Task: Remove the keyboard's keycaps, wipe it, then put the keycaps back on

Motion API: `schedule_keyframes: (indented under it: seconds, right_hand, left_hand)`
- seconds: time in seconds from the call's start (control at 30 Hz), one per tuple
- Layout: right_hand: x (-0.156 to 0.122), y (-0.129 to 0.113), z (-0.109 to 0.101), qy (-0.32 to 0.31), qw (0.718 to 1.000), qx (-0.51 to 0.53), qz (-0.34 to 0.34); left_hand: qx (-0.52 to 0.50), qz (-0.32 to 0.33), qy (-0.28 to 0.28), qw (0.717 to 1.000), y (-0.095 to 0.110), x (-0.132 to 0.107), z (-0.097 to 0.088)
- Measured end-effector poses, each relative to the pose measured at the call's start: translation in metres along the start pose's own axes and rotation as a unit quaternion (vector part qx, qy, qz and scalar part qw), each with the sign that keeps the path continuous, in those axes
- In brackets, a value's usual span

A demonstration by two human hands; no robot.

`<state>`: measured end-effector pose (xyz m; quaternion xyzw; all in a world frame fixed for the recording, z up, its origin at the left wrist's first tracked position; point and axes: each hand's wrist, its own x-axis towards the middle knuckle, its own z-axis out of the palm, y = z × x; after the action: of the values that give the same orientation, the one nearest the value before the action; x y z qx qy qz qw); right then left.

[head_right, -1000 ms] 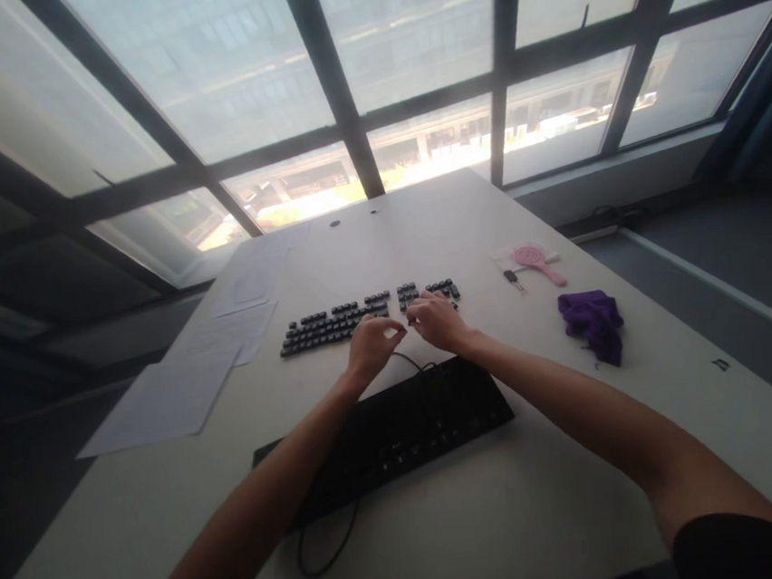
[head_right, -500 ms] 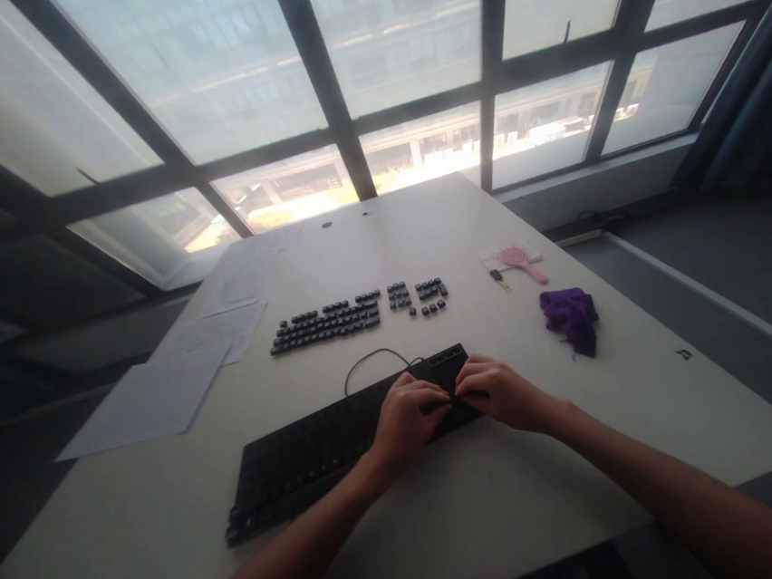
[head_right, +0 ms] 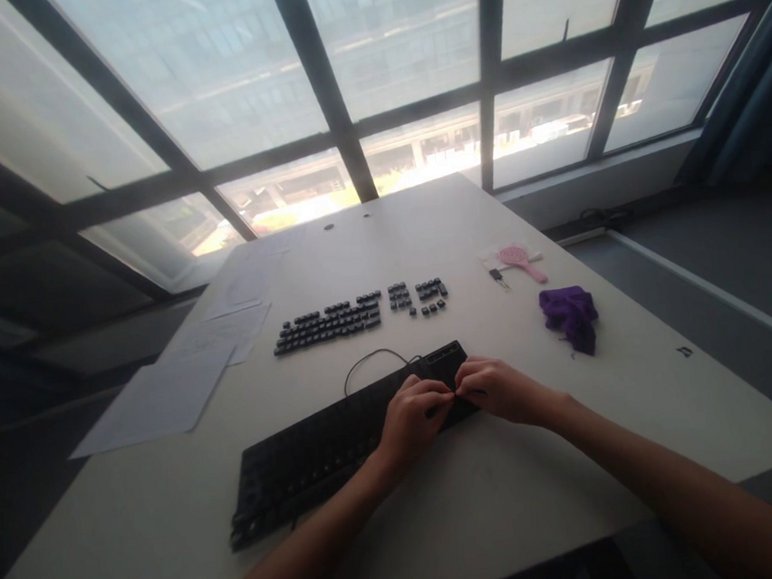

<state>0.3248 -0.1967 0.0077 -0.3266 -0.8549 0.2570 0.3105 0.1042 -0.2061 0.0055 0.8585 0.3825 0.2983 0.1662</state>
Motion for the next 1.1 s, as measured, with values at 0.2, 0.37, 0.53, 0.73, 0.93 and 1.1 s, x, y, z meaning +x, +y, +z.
schedule_keyframes:
  seconds: [0.2, 0.37, 0.53, 0.73, 0.93, 1.1]
  right_hand:
    - [-0.003, -0.01, 0.001, -0.031, 0.999, -0.002, 0.023]
    - [-0.011, -0.022, 0.009, -0.035, 0.999, -0.009, 0.031]
    - [-0.013, -0.024, 0.011, -0.034, 0.999, -0.022, 0.03]
    - [-0.012, -0.026, 0.011, -0.031, 0.998, -0.044, 0.016]
    - [-0.01, -0.03, 0.011, -0.038, 0.996, -0.075, 0.007]
    - [-0.01, -0.03, 0.011, -0.026, 0.998, -0.065, -0.001]
  left_hand:
    - [-0.028, -0.009, -0.018, 0.999, -0.001, -0.005, -0.007]
    - [-0.06, -0.027, -0.036, 0.997, 0.0, -0.012, -0.011]
    - [-0.091, -0.043, -0.031, 0.994, -0.001, -0.014, -0.009]
    - [-0.076, -0.03, -0.035, 0.996, 0.0, -0.014, -0.01]
    - [-0.067, -0.024, -0.041, 0.997, 0.002, -0.015, -0.011]
    - [-0.066, -0.029, -0.041, 0.997, 0.002, -0.015, -0.012]
